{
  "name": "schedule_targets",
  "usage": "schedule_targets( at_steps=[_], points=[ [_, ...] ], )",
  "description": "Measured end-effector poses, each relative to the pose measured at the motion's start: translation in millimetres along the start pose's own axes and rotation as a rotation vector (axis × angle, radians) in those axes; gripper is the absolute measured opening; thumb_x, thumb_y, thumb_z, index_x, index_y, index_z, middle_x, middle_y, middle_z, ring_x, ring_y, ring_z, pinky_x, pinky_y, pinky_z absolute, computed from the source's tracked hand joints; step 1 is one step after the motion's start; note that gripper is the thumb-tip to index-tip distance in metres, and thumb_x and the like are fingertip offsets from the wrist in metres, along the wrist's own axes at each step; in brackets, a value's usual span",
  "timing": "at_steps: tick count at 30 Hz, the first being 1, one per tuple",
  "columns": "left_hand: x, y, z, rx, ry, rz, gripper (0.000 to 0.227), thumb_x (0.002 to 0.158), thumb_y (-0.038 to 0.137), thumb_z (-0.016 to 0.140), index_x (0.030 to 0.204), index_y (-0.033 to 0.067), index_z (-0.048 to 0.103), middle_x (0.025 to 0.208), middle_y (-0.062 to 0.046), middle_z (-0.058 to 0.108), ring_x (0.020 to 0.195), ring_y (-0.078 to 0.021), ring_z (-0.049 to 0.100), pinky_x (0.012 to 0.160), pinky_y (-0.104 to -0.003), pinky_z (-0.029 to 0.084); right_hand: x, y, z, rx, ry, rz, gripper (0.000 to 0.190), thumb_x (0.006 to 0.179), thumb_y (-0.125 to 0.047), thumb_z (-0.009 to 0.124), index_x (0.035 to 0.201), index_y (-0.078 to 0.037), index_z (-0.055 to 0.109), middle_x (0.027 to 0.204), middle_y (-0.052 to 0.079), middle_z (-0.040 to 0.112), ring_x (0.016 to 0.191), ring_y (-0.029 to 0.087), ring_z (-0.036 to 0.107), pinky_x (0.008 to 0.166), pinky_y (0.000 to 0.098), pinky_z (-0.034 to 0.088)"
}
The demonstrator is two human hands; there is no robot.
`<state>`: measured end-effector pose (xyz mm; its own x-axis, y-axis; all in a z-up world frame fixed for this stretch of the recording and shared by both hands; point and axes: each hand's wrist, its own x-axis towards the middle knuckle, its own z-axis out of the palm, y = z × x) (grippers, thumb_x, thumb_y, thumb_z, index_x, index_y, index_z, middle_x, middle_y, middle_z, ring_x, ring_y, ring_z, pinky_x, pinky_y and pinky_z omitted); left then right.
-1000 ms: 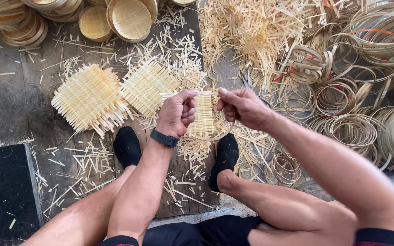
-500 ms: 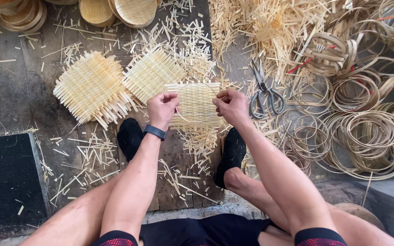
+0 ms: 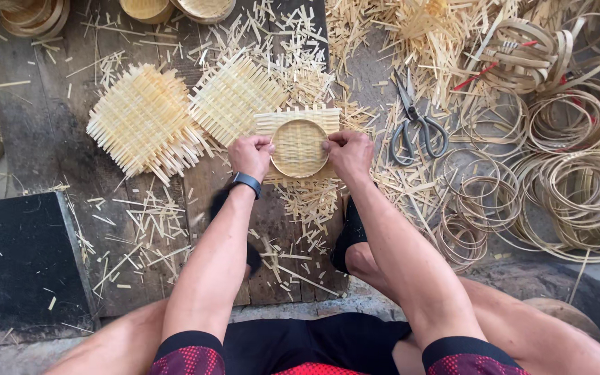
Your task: The person constructs bamboo baskets by weaving strips, trimming edges with shears, and fitting a wooden circular mold.
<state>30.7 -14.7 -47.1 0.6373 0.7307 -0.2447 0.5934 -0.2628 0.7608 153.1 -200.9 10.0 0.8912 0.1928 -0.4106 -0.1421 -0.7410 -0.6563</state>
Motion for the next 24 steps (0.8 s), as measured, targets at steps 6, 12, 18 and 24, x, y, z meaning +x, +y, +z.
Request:
schedule_targets(
  at_steps=[6, 12, 18, 24],
  points=[
    [9.6, -11.5, 7.2, 0.012, -0.032, -0.097, 0.018, 0.069, 0.010, 0.091, 0.085, 0.0119, 0.083, 0.079, -0.007, 0.078, 0.069, -0.0165, 0.074, 0.070, -0.029, 0.058, 3.3, 6.7, 4.7, -0.067, 0.011, 0.014, 0.019, 0.079, -0.020, 0.086, 0.095, -0.012, 0.082, 0.085, 0.007, 0.079, 0.072, 0.015, 0.073, 0.072, 0.0311, 0.059],
    [21.0, -8.4, 3.6, -0.021, -0.118, -0.202, 0.021, 0.066, 0.010, 0.092, 0.084, 0.0113, 0.083, 0.081, -0.006, 0.079, 0.071, -0.0149, 0.075, 0.071, -0.028, 0.059, 10.1, 10.4, 7.0, -0.046, -0.035, 0.079, 0.018, 0.081, -0.022, 0.084, 0.096, -0.013, 0.082, 0.083, 0.006, 0.079, 0.070, 0.014, 0.072, 0.069, 0.0318, 0.061],
    [23.7, -17.6, -0.9, -0.050, -0.194, -0.108, 0.017, 0.073, 0.020, 0.091, 0.085, 0.0108, 0.083, 0.078, -0.005, 0.079, 0.069, -0.0141, 0.074, 0.069, -0.028, 0.058, 20.0, 11.0, 3.2, -0.063, -0.072, 0.013, 0.017, 0.080, -0.021, 0.087, 0.092, -0.011, 0.083, 0.082, 0.008, 0.079, 0.069, 0.014, 0.072, 0.069, 0.0328, 0.060],
    [18.5, -2.9, -6.1, -0.037, -0.162, -0.079, 0.016, 0.077, 0.026, 0.089, 0.083, 0.0129, 0.083, 0.073, -0.004, 0.077, 0.064, -0.0136, 0.072, 0.064, -0.029, 0.056, 30.3, 14.8, -4.4, -0.084, -0.134, -0.015, 0.020, 0.074, -0.021, 0.090, 0.089, -0.010, 0.083, 0.080, 0.009, 0.079, 0.071, 0.016, 0.072, 0.072, 0.0330, 0.058]
  ],
)
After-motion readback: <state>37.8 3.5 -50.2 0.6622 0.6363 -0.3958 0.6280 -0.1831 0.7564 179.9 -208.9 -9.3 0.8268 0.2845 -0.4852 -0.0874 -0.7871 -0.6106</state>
